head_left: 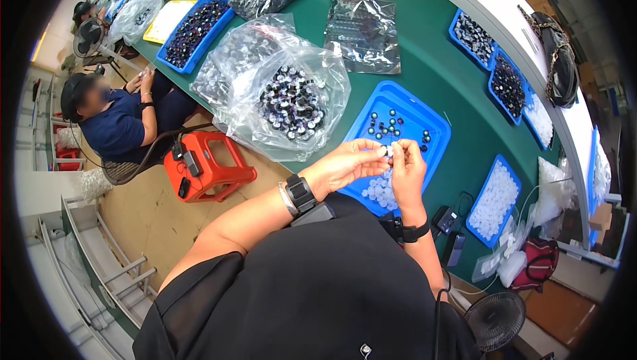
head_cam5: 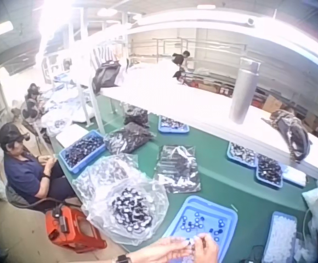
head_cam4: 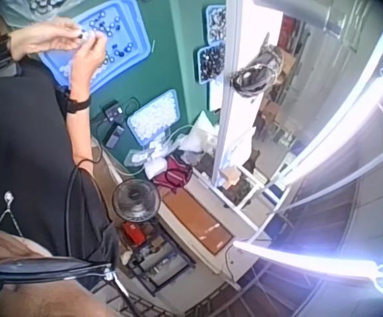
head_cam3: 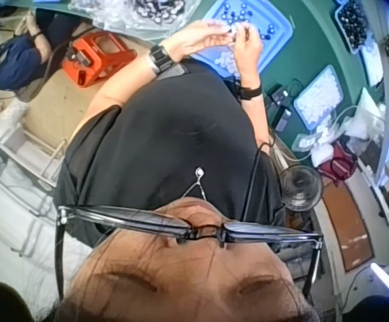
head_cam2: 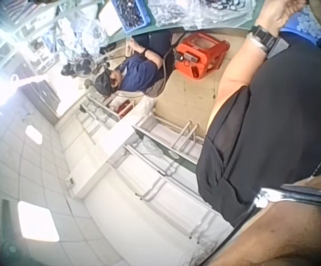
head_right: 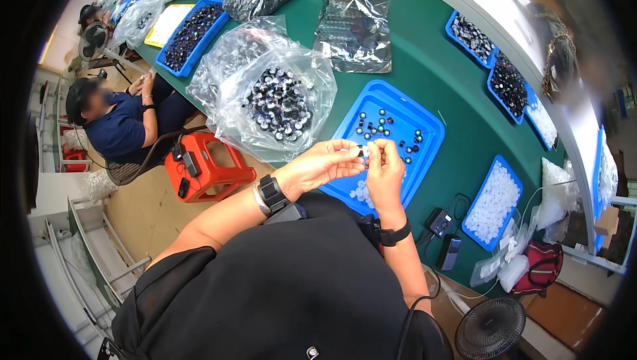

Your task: The person sits at a green workbench and repeatedly picks up small white and black components from blue trays. They insert the white pieces into the black pieces by hand and place the assembled units back into the tray. The process is repetitive and involves handling small parts one at a time.

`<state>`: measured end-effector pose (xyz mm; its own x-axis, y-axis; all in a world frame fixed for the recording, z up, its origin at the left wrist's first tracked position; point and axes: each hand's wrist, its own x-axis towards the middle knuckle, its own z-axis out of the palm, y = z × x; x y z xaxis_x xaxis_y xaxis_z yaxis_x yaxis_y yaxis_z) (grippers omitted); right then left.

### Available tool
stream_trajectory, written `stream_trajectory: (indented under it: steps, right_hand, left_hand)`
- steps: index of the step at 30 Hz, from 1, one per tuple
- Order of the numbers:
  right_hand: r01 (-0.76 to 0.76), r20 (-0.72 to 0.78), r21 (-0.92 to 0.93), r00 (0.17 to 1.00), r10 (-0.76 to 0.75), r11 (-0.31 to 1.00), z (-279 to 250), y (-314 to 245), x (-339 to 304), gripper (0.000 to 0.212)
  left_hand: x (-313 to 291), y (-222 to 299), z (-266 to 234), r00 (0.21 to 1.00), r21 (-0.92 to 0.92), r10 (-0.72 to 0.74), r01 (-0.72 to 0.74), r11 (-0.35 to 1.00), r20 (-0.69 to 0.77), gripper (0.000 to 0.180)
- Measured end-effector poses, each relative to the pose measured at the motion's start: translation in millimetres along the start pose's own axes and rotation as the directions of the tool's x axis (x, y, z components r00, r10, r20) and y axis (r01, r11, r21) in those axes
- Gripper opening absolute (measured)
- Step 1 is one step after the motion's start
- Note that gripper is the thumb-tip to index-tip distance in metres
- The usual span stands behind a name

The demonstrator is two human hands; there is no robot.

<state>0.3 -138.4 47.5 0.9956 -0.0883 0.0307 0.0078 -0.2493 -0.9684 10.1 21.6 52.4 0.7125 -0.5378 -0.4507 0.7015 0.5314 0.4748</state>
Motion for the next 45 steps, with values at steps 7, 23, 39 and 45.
stream_trajectory:
  steps: [7,23,39,45]
  right_hand:
    - [-0.037,-0.029,0.165,0.999,0.043,0.986,5,-3,3,0.011]
    - [-0.376,0.205,0.591,0.925,0.319,0.714,-5,-15,19,0.009]
    - [-0.403,0.224,0.66,0.911,0.346,0.634,-4,-16,14,0.008]
    - [-0.251,0.143,0.541,0.968,0.207,0.803,-3,-15,10,0.007]
  left_hand:
    - [3,4,0,0.998,0.063,0.019,-0.016,0.998,-0.057,0.02]
    - [9,13,19,0.997,-0.057,0.068,-0.071,0.996,-0.046,0.017]
    - [-3,8,32,0.939,0.389,0.344,-0.308,0.868,-0.022,0.025]
    - [-2,7,32,0.943,0.395,0.332,-0.304,0.867,-0.004,0.023]
